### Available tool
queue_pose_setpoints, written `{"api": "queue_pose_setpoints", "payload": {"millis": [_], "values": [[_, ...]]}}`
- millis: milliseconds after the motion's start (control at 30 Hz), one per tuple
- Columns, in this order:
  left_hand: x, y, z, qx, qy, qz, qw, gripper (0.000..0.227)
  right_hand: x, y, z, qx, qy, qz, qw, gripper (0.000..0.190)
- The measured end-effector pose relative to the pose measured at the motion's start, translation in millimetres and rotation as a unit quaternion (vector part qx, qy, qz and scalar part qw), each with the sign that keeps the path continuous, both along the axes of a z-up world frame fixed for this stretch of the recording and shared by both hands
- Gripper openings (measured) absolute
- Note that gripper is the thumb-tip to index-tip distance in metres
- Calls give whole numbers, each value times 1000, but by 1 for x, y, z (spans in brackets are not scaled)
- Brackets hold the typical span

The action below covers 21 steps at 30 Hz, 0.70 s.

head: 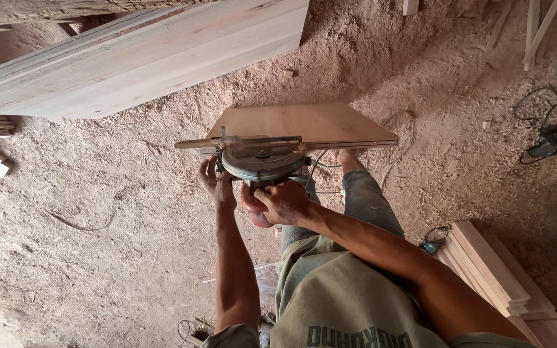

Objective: The person uses a circular saw to cut a rectangular piece of plywood into smaller sections. After completing the cuts, the person moves the cut piece and places it on a stack of other wood pieces.

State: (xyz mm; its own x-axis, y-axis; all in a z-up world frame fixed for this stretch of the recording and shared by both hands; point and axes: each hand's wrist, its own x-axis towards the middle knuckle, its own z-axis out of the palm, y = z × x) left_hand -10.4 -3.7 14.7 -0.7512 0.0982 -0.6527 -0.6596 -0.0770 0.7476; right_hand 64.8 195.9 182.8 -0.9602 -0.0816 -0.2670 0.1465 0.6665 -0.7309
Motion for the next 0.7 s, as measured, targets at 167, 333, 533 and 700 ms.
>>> {"api": "queue_pose_setpoints", "payload": {"millis": [167, 333, 533, 700], "values": [[-13, -6, 8, 9, -21, -11, 1000, 108, -8, -6, 1, 3, -8, 6, 1000, 21], [-20, -15, 0, 68, -10, -22, 997, 94, -13, -12, 3, 5, 9, -3, 1000, 25], [-32, -33, -3, -7, -4, -85, 996, 77, -22, -24, 1, 17, 22, 5, 1000, 23], [-46, -46, -5, -78, -48, -100, 991, 71, -33, -37, 1, 21, 54, -4, 998, 19]]}}
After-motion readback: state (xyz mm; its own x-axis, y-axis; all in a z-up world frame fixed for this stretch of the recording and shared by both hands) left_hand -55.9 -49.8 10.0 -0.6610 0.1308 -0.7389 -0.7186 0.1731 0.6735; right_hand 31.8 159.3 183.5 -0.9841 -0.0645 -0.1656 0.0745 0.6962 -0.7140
